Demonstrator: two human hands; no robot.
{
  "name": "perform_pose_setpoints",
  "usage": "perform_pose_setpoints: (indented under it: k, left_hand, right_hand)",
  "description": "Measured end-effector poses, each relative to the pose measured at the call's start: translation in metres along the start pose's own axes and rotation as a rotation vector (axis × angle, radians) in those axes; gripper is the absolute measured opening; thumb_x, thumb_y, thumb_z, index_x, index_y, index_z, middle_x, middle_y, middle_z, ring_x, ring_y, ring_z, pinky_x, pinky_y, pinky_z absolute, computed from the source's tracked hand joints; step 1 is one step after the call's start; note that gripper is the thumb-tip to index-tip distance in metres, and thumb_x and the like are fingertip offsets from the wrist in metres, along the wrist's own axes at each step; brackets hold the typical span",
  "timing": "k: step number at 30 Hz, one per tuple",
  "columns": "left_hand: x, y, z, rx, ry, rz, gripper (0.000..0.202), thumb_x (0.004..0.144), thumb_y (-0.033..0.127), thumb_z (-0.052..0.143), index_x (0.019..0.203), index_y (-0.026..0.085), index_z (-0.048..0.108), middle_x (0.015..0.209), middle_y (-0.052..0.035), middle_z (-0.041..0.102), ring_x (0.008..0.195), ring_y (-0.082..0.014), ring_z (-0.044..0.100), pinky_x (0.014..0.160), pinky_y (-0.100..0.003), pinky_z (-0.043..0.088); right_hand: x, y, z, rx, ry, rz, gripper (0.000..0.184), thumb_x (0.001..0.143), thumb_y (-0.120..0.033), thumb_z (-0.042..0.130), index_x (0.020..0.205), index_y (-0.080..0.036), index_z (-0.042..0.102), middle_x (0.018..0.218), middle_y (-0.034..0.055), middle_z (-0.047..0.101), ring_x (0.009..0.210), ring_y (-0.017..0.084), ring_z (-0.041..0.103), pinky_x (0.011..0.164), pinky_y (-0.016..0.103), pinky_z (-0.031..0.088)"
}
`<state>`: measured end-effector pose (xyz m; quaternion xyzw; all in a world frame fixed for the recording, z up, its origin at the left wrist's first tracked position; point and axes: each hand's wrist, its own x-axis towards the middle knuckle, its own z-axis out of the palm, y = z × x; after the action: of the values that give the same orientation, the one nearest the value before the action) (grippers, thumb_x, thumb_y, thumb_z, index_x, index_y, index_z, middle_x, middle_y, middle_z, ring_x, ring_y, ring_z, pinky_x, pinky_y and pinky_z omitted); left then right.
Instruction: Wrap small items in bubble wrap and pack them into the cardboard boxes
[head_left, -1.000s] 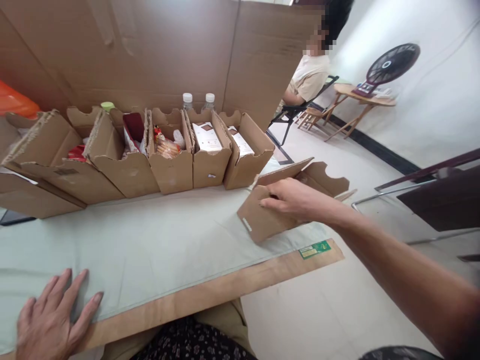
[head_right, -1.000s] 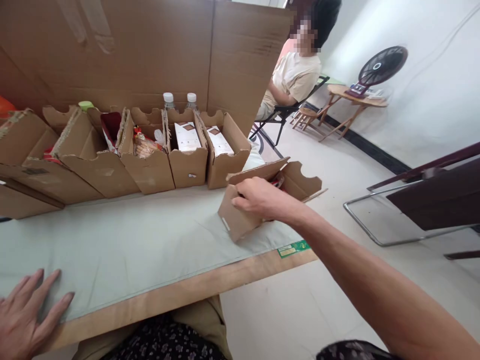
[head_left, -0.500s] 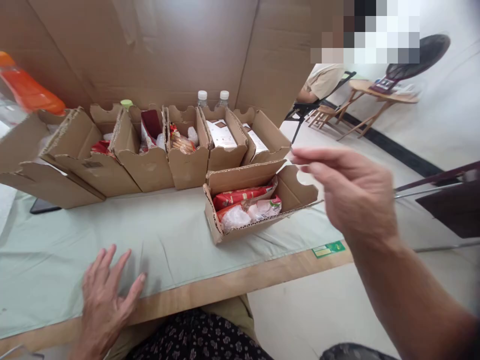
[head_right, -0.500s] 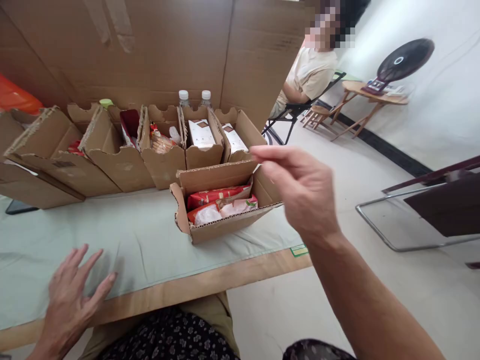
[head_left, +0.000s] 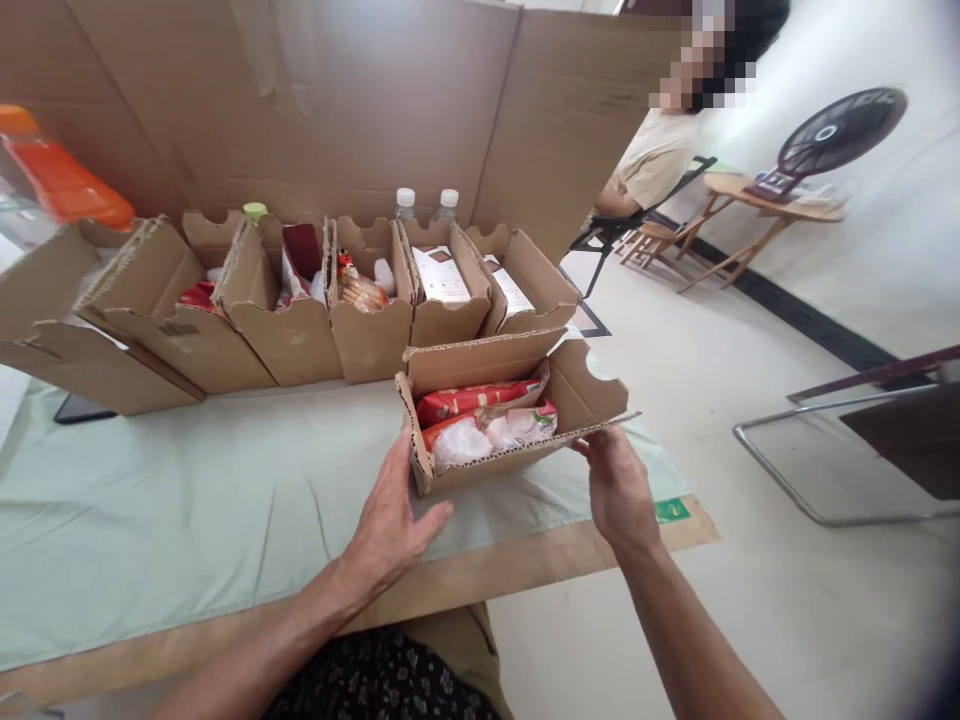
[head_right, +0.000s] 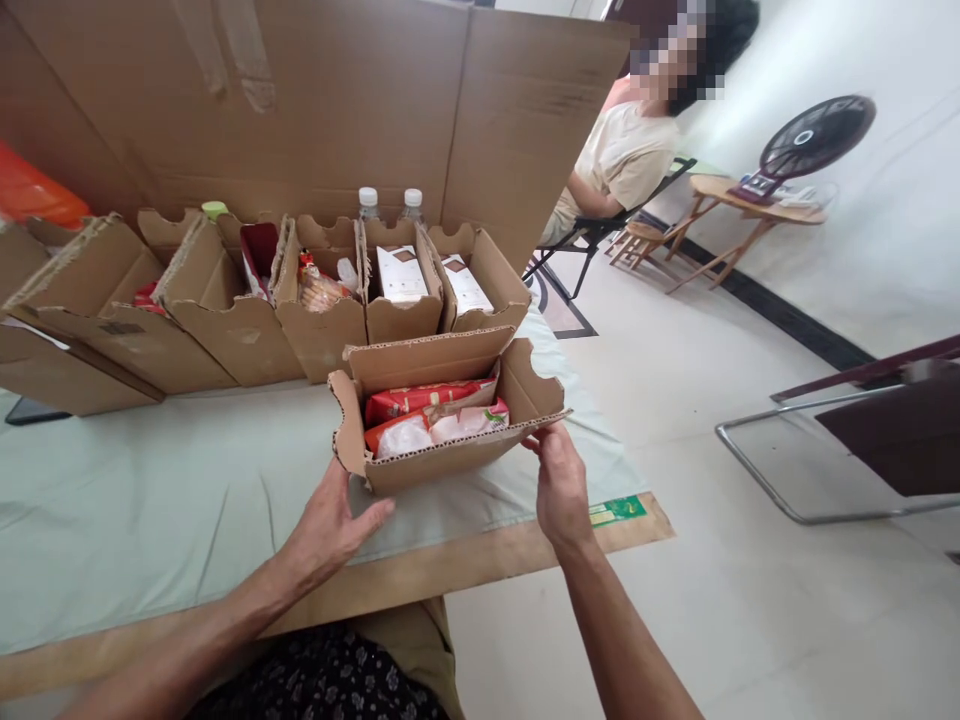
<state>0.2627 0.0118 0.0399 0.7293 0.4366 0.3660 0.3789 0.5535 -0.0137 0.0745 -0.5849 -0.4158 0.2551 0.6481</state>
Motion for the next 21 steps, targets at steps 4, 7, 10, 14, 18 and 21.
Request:
perform_pose_setpoints:
  k: [4, 7, 10, 14, 18, 21]
  left_hand:
    - [0.006, -0.002, 0.009, 0.01, 0.065, 0.065, 0.077, 0.096, 0.027, 0.058, 0.166, 0.026, 0.026, 0.166, -0.0141, 0.044, 0.153, -0.0305, 0.044, 0.123, -0.052, 0.041]
    - [0.014, -0.005, 0.017, 0.004, 0.063, 0.088, 0.073, 0.096, 0.025, 0.058, 0.164, 0.026, 0.03, 0.166, -0.0136, 0.044, 0.153, -0.0301, 0.044, 0.124, -0.051, 0.041]
    - [0.027, -0.006, 0.031, -0.051, 0.017, 0.075, 0.072, 0.094, 0.024, 0.059, 0.161, 0.023, 0.036, 0.164, -0.0163, 0.046, 0.152, -0.0322, 0.045, 0.123, -0.054, 0.042]
    - [0.047, 0.0, 0.054, -0.103, -0.056, 0.07, 0.077, 0.092, 0.021, 0.059, 0.164, 0.024, 0.031, 0.166, -0.0164, 0.043, 0.154, -0.0333, 0.041, 0.122, -0.057, 0.044]
    - [0.065, 0.003, 0.08, -0.093, -0.057, 0.124, 0.084, 0.093, 0.02, 0.057, 0.168, 0.026, 0.021, 0.169, -0.014, 0.04, 0.158, -0.0318, 0.037, 0.126, -0.056, 0.039]
    - [0.077, 0.004, 0.1, -0.086, -0.06, 0.157, 0.082, 0.094, 0.02, 0.055, 0.168, 0.025, 0.02, 0.17, -0.0152, 0.038, 0.159, -0.0329, 0.035, 0.129, -0.058, 0.034]
  right_hand:
    - [-0.011, 0.003, 0.002, -0.007, 0.015, -0.03, 0.044, 0.092, -0.065, 0.057, 0.111, -0.027, 0.07, 0.12, 0.0075, 0.074, 0.114, 0.025, 0.068, 0.096, 0.043, 0.054]
    - [-0.012, 0.005, -0.003, 0.012, 0.04, -0.054, 0.045, 0.091, -0.066, 0.058, 0.11, -0.027, 0.069, 0.118, 0.0083, 0.073, 0.113, 0.027, 0.067, 0.098, 0.046, 0.053]
    - [-0.003, 0.01, -0.011, 0.03, 0.106, -0.074, 0.044, 0.089, -0.067, 0.06, 0.106, -0.027, 0.069, 0.114, 0.0064, 0.073, 0.109, 0.024, 0.067, 0.098, 0.043, 0.051]
    - [0.022, 0.019, -0.025, 0.032, 0.202, -0.08, 0.042, 0.087, -0.066, 0.062, 0.098, -0.026, 0.067, 0.105, 0.0043, 0.072, 0.103, 0.022, 0.067, 0.094, 0.039, 0.051]
    - [0.05, 0.026, -0.039, -0.031, 0.315, -0.056, 0.048, 0.083, -0.073, 0.057, 0.092, -0.026, 0.065, 0.101, 0.0068, 0.073, 0.096, 0.024, 0.069, 0.088, 0.04, 0.054]
    - [0.07, 0.025, -0.051, -0.126, 0.358, -0.063, 0.058, 0.076, -0.082, 0.054, 0.085, -0.026, 0.064, 0.095, 0.0104, 0.073, 0.088, 0.027, 0.069, 0.079, 0.043, 0.055]
